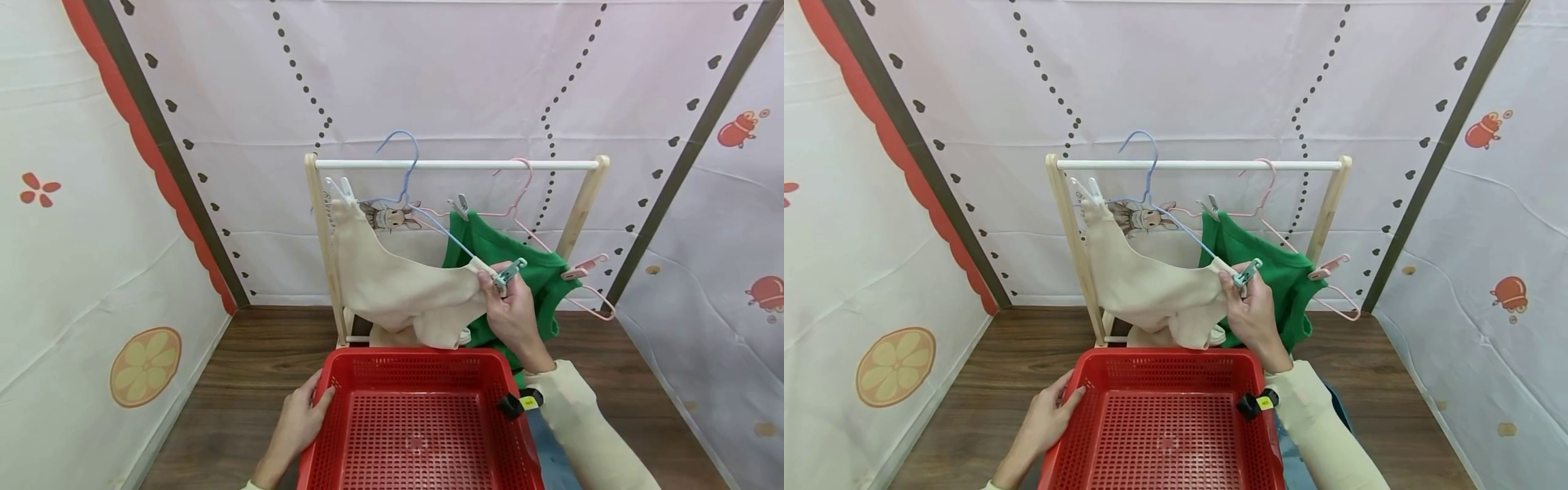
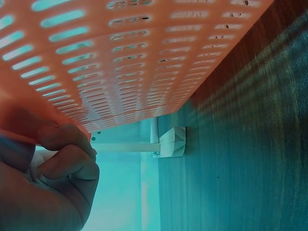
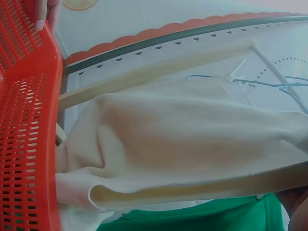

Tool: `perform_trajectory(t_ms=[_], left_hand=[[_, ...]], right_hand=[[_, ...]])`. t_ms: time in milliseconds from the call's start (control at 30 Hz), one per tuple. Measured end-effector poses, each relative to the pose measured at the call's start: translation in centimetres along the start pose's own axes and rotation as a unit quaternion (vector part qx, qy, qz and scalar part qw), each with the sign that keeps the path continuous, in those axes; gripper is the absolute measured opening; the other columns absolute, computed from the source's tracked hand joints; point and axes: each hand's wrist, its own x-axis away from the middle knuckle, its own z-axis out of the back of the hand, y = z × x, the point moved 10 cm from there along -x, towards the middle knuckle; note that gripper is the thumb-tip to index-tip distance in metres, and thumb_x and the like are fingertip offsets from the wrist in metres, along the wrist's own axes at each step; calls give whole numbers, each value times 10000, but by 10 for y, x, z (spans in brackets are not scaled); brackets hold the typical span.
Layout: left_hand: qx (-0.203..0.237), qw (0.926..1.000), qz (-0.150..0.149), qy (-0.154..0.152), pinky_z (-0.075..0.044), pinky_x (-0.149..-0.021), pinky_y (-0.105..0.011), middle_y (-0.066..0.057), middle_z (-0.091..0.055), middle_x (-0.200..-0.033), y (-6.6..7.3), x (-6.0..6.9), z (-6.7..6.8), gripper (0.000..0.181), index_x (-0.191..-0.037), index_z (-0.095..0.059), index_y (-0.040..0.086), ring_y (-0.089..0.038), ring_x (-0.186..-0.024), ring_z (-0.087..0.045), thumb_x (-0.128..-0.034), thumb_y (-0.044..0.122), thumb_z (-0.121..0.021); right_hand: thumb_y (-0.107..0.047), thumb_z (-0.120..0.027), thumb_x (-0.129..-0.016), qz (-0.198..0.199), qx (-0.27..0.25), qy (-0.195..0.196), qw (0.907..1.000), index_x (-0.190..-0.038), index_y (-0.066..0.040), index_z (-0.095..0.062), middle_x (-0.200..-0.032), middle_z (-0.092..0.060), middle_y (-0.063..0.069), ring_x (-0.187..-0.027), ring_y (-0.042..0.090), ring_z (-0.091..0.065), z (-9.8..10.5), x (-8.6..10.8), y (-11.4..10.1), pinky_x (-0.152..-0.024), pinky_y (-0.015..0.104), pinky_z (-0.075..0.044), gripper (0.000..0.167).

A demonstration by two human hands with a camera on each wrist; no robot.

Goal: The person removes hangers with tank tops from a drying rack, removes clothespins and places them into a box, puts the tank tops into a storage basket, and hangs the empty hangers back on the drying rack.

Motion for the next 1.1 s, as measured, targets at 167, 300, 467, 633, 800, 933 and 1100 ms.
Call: perform_trajectory(t_ms=[167, 300, 467, 633, 800, 933, 1100], left_hand=[[5, 10000, -21, -11, -514, -489, -237, -70, -679, -782, 1, 0, 0, 469, -1415, -512, 19, -107, -559, -613, -984, 169, -623], [2, 10000, -9, -23, -512, -483, -238, -57, -662, -749, 1, -1, 0, 467, -1416, -514, 28, -108, -550, -609, -986, 177, -621], [-9, 10000, -28, -7, -514, -493, -241, -51, -657, -750, 1, -1, 1, 458, -1411, -524, 41, -104, -555, -605, -985, 178, -623], [39, 10000, -22, -56, -511, -482, -236, -53, -651, -738, 1, -1, 0, 469, -1421, -509, 28, -107, -544, -604, -990, 175, -618], [32, 10000, -33, -42, -512, -484, -234, -71, -680, -801, 1, -1, 0, 468, -1417, -512, 26, -106, -559, -611, -986, 169, -623], [-12, 10000, -27, -34, -513, -493, -233, -91, -698, -841, 1, 0, 0, 466, -1414, -518, 29, -106, -574, -617, -985, 174, -627], [17, 10000, -7, -38, -514, -485, -229, -100, -700, -841, 3, 1, 0, 463, -1415, -515, 29, -112, -569, -624, -986, 167, -623]], right_hand=[[10, -590, -968, -121, 4, 119, 9999, -1009, 70, -563, -816, -536, 88, -766, 76, -501, 7, -1, 22, -684, 213, -379, 77], [-38, -591, -982, -29, -55, 139, 9999, -1013, 55, -561, -824, -538, 53, -753, 95, -522, 14, -2, 22, -657, 222, -394, 103], [-43, -590, -983, 45, -102, 209, 9997, -1023, 68, -549, -847, -536, 7, -769, 104, -523, 24, -2, 18, -635, 214, -401, 125], [-18, -597, -972, 46, -212, 354, 9991, -1020, 90, -549, -849, -527, -9, -785, 108, -513, 33, -1, 16, -656, 217, -405, 127], [-17, -599, -970, -89, -386, 418, 9983, -1029, 80, -563, -850, -550, -20, -778, 104, -532, 40, 1, 17, -655, 205, -425, 119], [-1, -594, -968, -110, -326, 426, 9985, -1041, 82, -562, -873, -562, -35, -783, 97, -541, 47, 4, 15, -668, 178, -452, 115], [47, -571, -965, 70, -197, 401, 9990, -1044, 100, -550, -886, -563, -61, -757, 70, -546, 55, 6, 9, -655, 142, -472, 97]])
